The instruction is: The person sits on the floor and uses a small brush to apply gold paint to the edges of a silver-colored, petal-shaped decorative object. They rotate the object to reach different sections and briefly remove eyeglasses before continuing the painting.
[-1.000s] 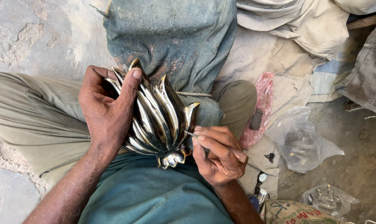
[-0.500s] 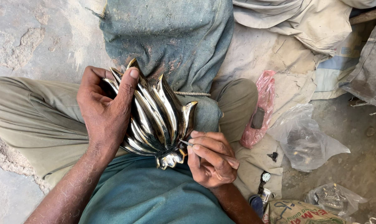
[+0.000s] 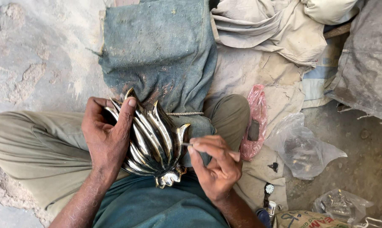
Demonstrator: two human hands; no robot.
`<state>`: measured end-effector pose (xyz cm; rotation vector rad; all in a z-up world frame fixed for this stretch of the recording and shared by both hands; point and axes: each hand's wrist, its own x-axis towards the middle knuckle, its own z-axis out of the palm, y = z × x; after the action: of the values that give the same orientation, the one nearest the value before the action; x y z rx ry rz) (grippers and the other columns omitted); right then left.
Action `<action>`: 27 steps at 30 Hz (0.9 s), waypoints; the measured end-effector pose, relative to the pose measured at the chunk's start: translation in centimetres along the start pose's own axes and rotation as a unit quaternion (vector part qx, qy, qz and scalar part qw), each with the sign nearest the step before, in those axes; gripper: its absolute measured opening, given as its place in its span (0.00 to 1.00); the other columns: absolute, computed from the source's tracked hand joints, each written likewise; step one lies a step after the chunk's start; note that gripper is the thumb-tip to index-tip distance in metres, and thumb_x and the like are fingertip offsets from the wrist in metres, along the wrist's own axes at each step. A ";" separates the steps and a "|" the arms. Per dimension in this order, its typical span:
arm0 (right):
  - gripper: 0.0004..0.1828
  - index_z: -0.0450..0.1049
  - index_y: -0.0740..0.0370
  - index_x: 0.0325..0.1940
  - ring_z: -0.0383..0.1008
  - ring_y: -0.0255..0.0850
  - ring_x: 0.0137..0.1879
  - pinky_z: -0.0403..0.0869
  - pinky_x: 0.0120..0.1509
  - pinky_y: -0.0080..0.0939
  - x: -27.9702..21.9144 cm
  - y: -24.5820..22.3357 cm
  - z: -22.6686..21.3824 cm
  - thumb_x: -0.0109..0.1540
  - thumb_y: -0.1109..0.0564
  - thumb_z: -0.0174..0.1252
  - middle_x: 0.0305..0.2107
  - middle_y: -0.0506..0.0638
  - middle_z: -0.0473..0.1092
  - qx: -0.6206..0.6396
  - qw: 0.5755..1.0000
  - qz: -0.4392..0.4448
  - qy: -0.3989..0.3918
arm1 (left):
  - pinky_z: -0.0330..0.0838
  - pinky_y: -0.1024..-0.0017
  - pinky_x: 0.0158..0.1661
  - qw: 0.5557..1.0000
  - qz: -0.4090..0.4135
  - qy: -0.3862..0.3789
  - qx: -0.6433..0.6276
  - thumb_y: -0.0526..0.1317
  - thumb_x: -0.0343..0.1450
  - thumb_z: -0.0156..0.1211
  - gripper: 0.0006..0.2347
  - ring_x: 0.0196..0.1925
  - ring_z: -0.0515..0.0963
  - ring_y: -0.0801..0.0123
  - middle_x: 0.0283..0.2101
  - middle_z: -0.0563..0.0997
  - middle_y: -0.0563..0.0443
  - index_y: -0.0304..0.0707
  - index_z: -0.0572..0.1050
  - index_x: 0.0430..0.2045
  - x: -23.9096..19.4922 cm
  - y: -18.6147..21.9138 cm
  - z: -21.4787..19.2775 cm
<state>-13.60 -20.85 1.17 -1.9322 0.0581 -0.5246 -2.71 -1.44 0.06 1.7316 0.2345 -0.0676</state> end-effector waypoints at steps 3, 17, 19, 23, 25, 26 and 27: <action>0.14 0.76 0.65 0.47 0.80 0.41 0.44 0.78 0.48 0.40 1.9 -1.1 -0.1 0.60 0.72 0.68 0.39 0.53 0.78 -0.011 1.000 -0.016 -0.020 | 0.62 0.84 0.27 1.000 0.021 -0.006 -0.004 0.39 0.76 0.67 0.13 0.30 0.68 0.86 0.30 0.73 0.59 0.35 0.65 0.37 -0.3 -0.3 -0.2; 0.12 0.78 0.66 0.46 0.82 0.39 0.44 0.79 0.49 0.37 4.6 -3.7 0.1 0.60 0.69 0.69 0.36 0.52 0.79 -0.088 0.993 0.006 -0.078 | 0.69 0.83 0.30 0.998 0.003 -0.029 -0.061 0.36 0.76 0.65 0.12 0.33 0.74 0.84 0.32 0.74 0.54 0.35 0.64 0.38 -0.4 -0.2 -0.3; 0.12 0.78 0.66 0.46 0.82 0.39 0.44 0.79 0.49 0.37 4.7 -3.6 0.1 0.60 0.69 0.69 0.36 0.52 0.79 -0.090 0.993 0.008 -0.076 | 0.68 0.83 0.30 0.998 0.002 -0.027 -0.055 0.36 0.77 0.66 0.12 0.33 0.74 0.83 0.32 0.74 0.54 0.34 0.64 0.39 -0.4 -0.2 -0.3; 0.11 0.78 0.66 0.45 0.82 0.39 0.44 0.79 0.49 0.37 4.5 -3.5 -0.1 0.60 0.70 0.69 0.36 0.52 0.79 -0.095 0.992 0.011 -0.079 | 0.69 0.83 0.33 0.997 0.016 -0.031 -0.076 0.36 0.78 0.65 0.12 0.35 0.74 0.83 0.34 0.75 0.54 0.35 0.64 0.40 -0.5 -0.3 -0.3; 0.12 0.78 0.65 0.45 0.82 0.40 0.44 0.79 0.49 0.37 4.4 -3.4 -0.1 0.60 0.70 0.69 0.36 0.52 0.79 -0.089 0.992 0.007 -0.083 | 0.70 0.83 0.35 0.995 0.027 -0.034 -0.085 0.36 0.78 0.65 0.12 0.37 0.74 0.83 0.36 0.75 0.54 0.35 0.63 0.40 -0.6 -0.3 -0.3; 0.12 0.78 0.65 0.45 0.82 0.40 0.44 0.79 0.49 0.37 4.5 -3.3 -0.3 0.59 0.70 0.70 0.36 0.52 0.79 -0.081 0.993 0.003 -0.086 | 0.70 0.83 0.35 0.996 0.030 -0.034 -0.083 0.36 0.78 0.66 0.13 0.37 0.75 0.83 0.36 0.76 0.53 0.35 0.63 0.41 -0.5 -0.3 -0.3; 0.13 0.77 0.65 0.46 0.82 0.40 0.44 0.79 0.49 0.37 4.4 -3.2 -0.4 0.59 0.70 0.70 0.36 0.52 0.79 -0.073 0.993 0.000 -0.089 | 0.70 0.83 0.36 0.996 0.033 -0.034 -0.081 0.36 0.79 0.66 0.13 0.38 0.75 0.83 0.36 0.76 0.53 0.35 0.63 0.41 -0.5 -0.2 -0.2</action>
<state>-10.39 -21.10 5.61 -2.1140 -0.0190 -0.3547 -3.26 -1.22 -0.03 1.5711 0.1297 -0.0573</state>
